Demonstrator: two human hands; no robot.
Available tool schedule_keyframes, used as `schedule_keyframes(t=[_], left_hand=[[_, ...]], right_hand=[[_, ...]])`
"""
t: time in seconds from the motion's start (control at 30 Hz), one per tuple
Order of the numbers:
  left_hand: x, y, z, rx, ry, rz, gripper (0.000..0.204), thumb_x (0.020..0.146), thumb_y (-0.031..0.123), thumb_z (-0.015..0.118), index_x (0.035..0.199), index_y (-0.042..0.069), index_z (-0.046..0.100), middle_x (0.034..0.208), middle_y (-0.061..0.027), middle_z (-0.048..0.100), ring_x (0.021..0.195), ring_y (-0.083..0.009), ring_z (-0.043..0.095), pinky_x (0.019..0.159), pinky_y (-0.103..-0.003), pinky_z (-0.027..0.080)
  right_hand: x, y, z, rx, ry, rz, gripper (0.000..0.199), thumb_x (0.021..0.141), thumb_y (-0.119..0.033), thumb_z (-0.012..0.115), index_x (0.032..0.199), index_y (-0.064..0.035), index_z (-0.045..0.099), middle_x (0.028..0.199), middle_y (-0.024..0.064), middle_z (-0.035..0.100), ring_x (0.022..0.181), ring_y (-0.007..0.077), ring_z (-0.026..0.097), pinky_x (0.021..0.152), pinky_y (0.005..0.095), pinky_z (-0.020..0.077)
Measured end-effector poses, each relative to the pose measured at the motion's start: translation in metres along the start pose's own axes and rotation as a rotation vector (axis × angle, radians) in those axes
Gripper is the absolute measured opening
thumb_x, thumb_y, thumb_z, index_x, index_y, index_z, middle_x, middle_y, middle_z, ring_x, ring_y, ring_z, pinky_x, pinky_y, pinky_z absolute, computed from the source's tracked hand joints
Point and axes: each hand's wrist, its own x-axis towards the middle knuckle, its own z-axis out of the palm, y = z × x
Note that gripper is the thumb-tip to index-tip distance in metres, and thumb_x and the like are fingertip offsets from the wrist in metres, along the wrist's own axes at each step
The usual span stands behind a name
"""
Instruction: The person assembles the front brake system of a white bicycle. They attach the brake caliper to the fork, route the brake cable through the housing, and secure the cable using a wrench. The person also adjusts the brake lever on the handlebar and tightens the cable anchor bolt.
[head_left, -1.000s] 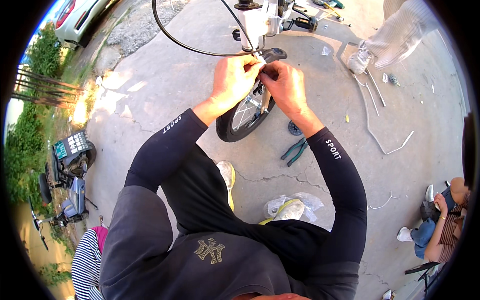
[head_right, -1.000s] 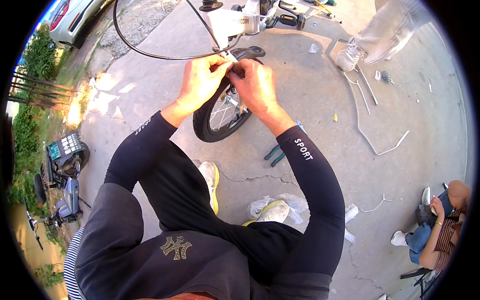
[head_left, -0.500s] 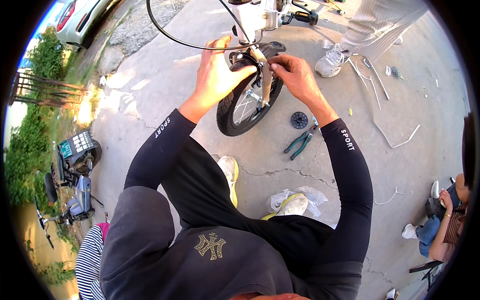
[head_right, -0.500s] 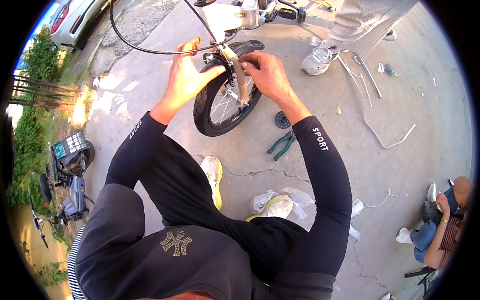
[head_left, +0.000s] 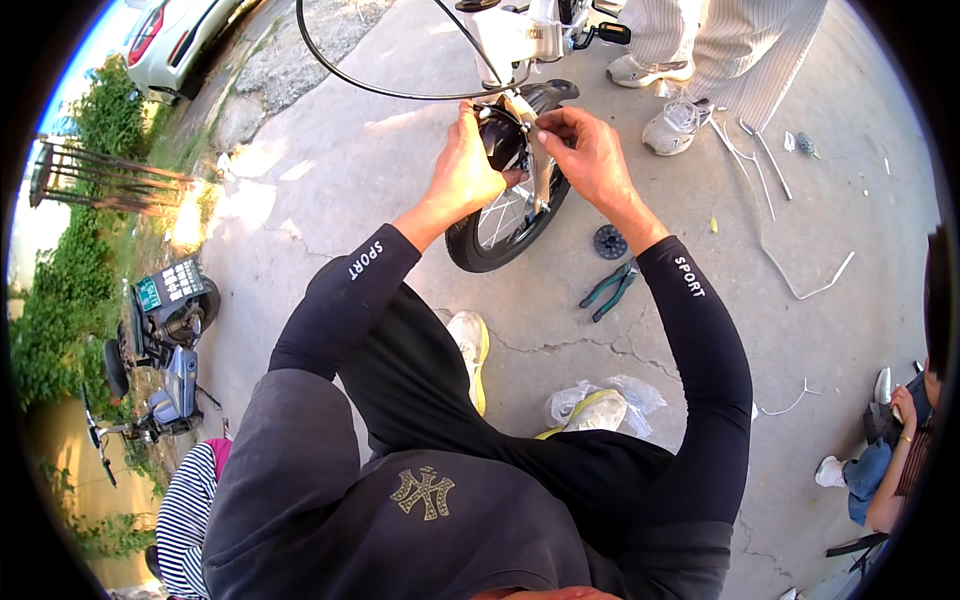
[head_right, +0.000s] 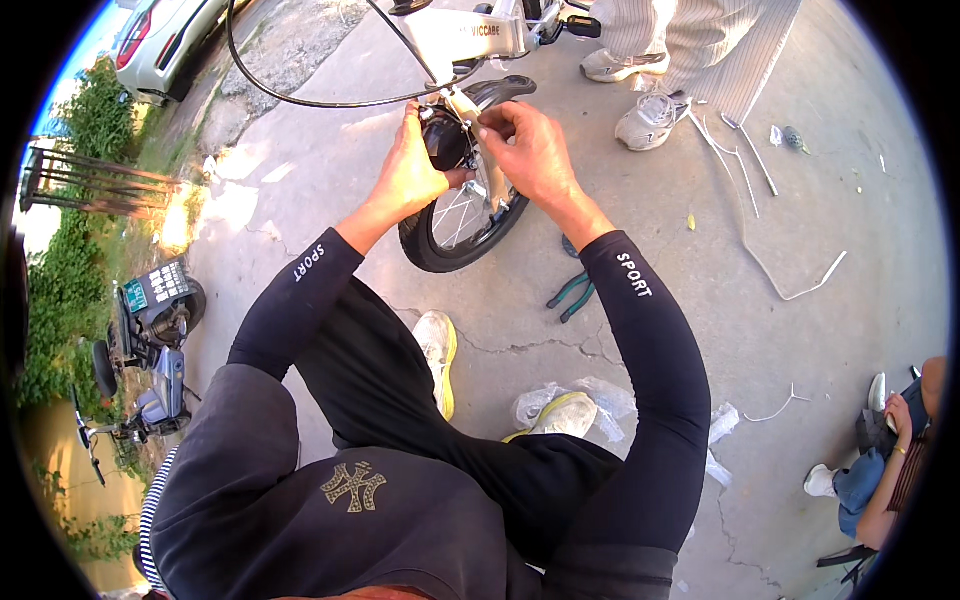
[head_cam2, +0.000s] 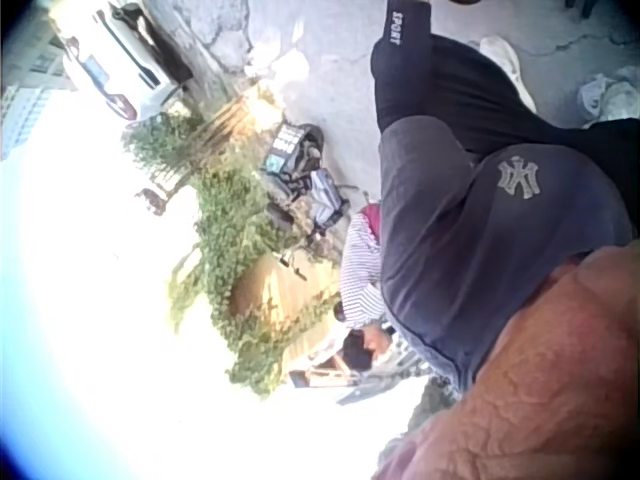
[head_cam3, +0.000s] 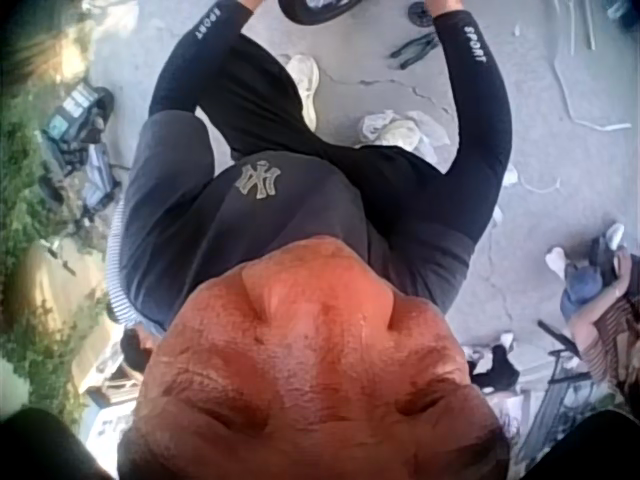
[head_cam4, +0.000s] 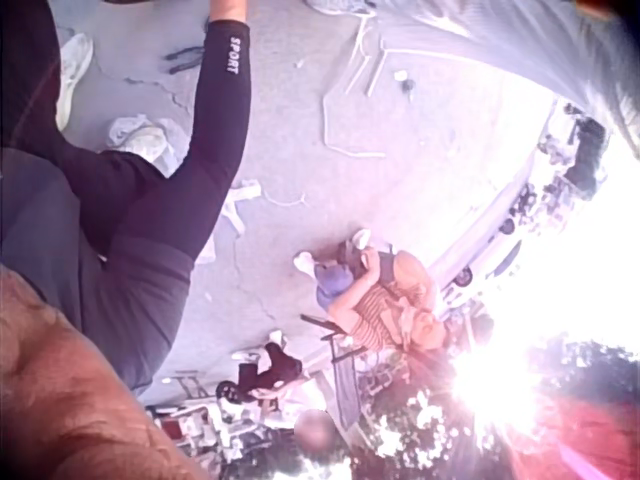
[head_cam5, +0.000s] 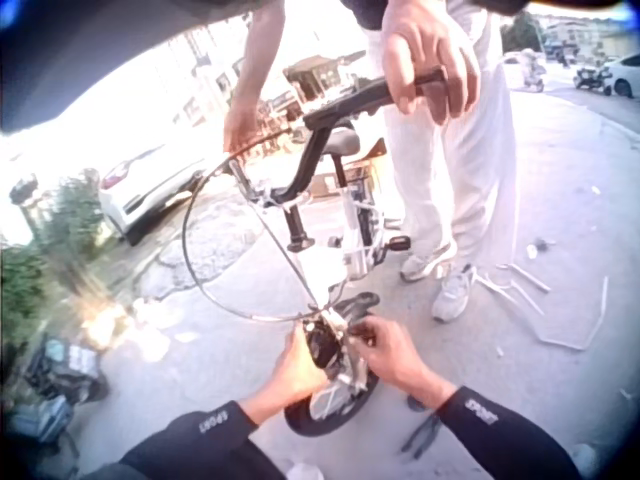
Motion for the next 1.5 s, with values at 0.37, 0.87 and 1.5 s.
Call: schedule_keyframes(t=[0.37,0.87,1.5], left_hand=[[-0.013,-0.007,0.030,-0.080,0.265,0.071,0.106,0.070,0.013,0.083,0.152,-0.004,0.019,0.132,-0.0247,0.057,0.118,-0.0394,0.062,0.095,-0.045,0.052],[-0.018,-0.012,0.038,-0.056,0.316,0.142,0.108,0.071,0.018,0.081,0.153,-0.006,0.015,0.134,-0.0304,0.052,0.116,-0.0470,0.059,0.097,-0.049,0.050],[-0.024,-0.013,0.050,-0.115,0.387,0.194,0.108,0.073,0.019,0.084,0.153,-0.005,0.016,0.134,-0.0310,0.053,0.121,-0.0408,0.059,0.102,-0.044,0.046]], right_hand=[[-0.004,-0.002,0.010,0.015,0.067,-0.080,0.027,0.082,-0.015,0.078,0.103,-0.0004,0.068,0.088,0.0097,0.072,0.080,0.0215,0.071,0.074,0.0340,0.0556],[0.015,-0.016,0.018,-0.046,0.132,-0.056,0.014,0.083,-0.013,0.075,0.093,-0.0028,0.073,0.084,0.0100,0.072,0.077,0.0241,0.071,0.072,0.0348,0.0551],[-0.102,0.200,-0.110,-0.731,-0.055,0.684,0.028,0.090,-0.026,0.064,0.110,-0.0092,0.074,0.109,0.0216,0.072,0.101,0.0392,0.069,0.087,0.0463,0.0550]])
